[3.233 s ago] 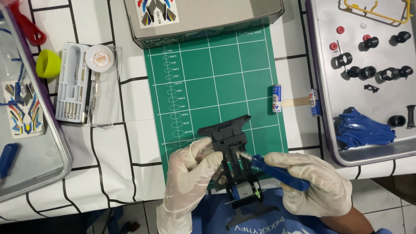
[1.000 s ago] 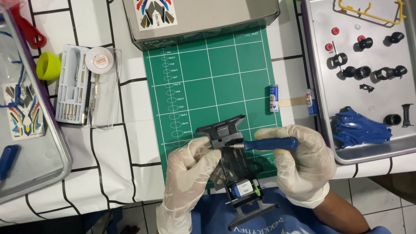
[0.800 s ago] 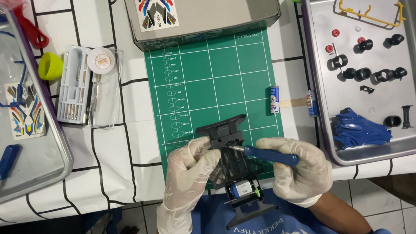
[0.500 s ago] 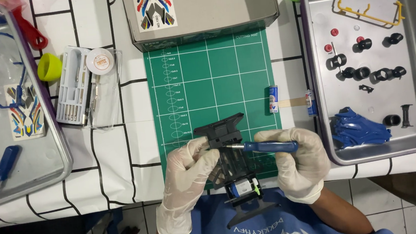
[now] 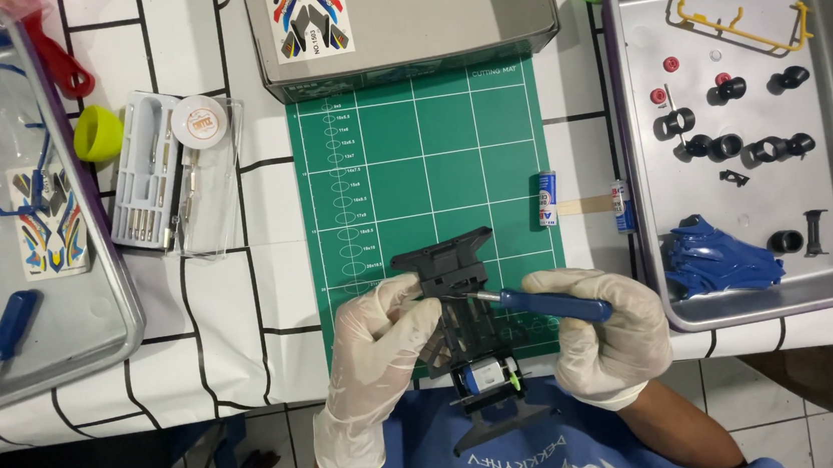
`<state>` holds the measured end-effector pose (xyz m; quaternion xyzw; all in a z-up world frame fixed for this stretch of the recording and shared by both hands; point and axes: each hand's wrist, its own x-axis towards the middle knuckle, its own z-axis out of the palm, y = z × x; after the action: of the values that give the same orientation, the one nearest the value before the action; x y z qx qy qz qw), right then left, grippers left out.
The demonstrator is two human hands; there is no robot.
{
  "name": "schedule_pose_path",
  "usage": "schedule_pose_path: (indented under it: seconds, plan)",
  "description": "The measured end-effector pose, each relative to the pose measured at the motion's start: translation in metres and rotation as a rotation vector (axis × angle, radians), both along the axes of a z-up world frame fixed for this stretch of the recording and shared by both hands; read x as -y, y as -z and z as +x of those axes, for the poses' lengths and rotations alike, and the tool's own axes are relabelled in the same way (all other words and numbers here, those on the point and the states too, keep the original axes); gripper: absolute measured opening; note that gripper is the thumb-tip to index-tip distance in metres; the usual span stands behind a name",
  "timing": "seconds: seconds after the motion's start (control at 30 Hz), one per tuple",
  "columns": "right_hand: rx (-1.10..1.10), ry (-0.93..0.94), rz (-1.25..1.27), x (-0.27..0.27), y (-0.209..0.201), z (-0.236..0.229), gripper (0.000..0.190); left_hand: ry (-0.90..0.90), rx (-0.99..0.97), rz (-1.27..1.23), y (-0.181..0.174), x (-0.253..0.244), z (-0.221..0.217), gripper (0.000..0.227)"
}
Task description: The person inserts batteries into a black plastic chassis of a remote-controlled vehicle. They use a screwdriver to tighten a screw on the chassis and then place a black cover over the battery compartment.
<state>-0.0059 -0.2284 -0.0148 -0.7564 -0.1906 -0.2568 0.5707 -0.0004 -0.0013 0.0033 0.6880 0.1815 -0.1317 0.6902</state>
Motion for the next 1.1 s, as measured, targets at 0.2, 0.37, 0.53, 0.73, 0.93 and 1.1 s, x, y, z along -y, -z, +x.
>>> schedule_pose_path:
  seconds: [0.2, 0.37, 0.53, 0.73, 0.93, 1.1]
  plan:
    - [0.230, 0.068, 0.238, -0.010, -0.021, 0.016, 0.025, -0.026, -0.108, 0.006, -0.011, 0.003, 0.003, 0.030]
    - [0.110, 0.037, 0.096, -0.001, -0.040, 0.025, 0.019, 0.022, 0.136, -0.044, -0.022, 0.006, 0.007, 0.055]
    - [-0.242, -0.193, -0.318, -0.005, -0.082, 0.035, 0.024, 0.019, 0.036, -0.026, -0.021, 0.007, 0.006, 0.043]
    - [-0.225, -0.182, -0.664, -0.024, -0.084, 0.036, 0.026, 0.026, 0.055, -0.002, -0.012, 0.006, 0.002, 0.056]
    - [-0.195, -0.176, -0.710, -0.033, -0.083, 0.033, 0.020, 0.053, 0.158, -0.054, -0.008, 0.004, 0.000, 0.060]
    - [-0.159, -0.179, -0.800, -0.032, -0.079, 0.027, 0.023, 0.064, 0.175, -0.032, -0.006, 0.004, 0.000, 0.060]
